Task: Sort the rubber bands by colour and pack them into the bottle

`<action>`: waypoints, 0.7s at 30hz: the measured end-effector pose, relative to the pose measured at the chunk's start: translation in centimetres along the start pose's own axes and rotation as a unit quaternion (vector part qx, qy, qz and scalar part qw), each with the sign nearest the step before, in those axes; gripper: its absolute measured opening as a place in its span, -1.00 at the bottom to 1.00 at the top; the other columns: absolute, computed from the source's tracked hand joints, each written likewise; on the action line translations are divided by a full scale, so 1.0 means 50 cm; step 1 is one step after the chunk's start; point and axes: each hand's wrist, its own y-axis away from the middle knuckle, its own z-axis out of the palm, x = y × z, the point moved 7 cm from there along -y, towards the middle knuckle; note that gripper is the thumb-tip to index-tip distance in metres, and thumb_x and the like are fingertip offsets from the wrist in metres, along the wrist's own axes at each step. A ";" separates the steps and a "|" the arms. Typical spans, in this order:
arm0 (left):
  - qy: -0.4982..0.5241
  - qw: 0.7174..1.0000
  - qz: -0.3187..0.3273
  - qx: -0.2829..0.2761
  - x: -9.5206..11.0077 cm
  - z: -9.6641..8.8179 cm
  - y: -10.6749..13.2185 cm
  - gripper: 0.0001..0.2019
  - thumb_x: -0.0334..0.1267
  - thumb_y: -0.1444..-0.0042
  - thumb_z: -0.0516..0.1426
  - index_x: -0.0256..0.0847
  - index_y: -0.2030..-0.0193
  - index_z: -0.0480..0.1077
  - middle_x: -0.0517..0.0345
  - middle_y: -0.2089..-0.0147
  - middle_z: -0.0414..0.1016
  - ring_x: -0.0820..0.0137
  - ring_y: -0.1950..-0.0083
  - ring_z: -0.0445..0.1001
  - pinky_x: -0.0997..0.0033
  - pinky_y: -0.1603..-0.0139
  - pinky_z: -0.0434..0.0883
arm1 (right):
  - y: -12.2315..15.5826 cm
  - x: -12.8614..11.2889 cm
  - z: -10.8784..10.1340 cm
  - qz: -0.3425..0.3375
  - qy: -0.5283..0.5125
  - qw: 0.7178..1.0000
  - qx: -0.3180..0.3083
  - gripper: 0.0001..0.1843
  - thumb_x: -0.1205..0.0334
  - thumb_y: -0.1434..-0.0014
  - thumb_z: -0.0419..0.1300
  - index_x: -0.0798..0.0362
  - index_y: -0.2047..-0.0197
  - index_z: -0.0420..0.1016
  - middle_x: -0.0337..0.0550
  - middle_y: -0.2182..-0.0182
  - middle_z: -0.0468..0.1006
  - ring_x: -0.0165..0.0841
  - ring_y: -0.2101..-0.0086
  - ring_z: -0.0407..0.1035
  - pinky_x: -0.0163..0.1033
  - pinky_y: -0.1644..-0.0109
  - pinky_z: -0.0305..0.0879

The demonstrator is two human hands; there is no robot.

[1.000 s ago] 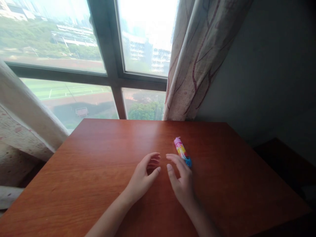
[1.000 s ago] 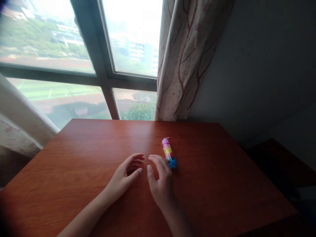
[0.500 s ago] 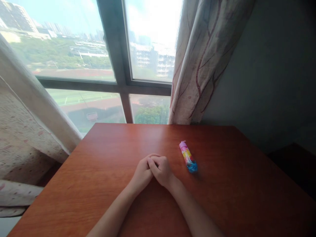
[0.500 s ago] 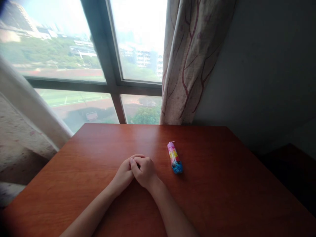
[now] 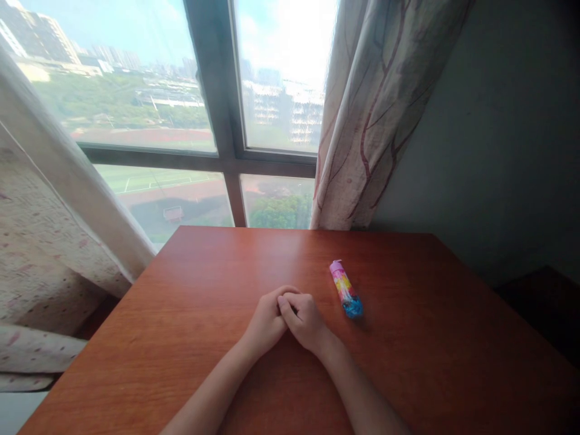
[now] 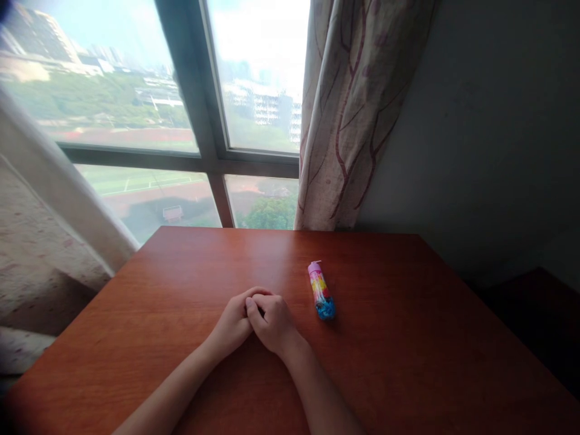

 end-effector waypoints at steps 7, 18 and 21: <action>0.000 1.000 0.002 0.000 -0.002 0.001 0.002 -0.62 -0.51 0.10 -0.01 -0.30 0.17 0.52 0.11 0.27 0.61 0.33 0.22 0.53 0.42 0.17 0.43 | 0.000 0.000 0.001 0.001 -0.003 1.000 0.000 -0.52 0.06 -0.34 -0.07 0.03 0.59 0.21 -0.32 0.64 0.23 -0.46 0.56 0.14 -0.30 0.43 -0.03; -0.005 1.000 0.004 0.008 -0.004 0.000 0.004 -0.63 -0.52 0.14 0.00 -0.29 0.20 0.51 0.12 0.29 0.59 0.33 0.24 0.50 0.44 0.19 0.41 | -0.001 0.003 0.009 -0.003 -0.022 1.000 0.005 -0.52 0.08 -0.33 -0.06 0.04 0.61 0.19 -0.32 0.65 0.22 -0.46 0.58 0.12 -0.29 0.46 -0.08; -0.003 1.000 0.006 0.008 -0.005 0.000 0.003 -0.63 -0.52 0.14 0.00 -0.30 0.20 0.51 0.12 0.29 0.59 0.33 0.24 0.50 0.43 0.19 0.41 | -0.002 0.003 0.008 -0.004 -0.023 1.000 0.006 -0.51 0.08 -0.34 -0.06 0.04 0.61 0.20 -0.33 0.66 0.20 -0.47 0.58 0.10 -0.29 0.46 -0.09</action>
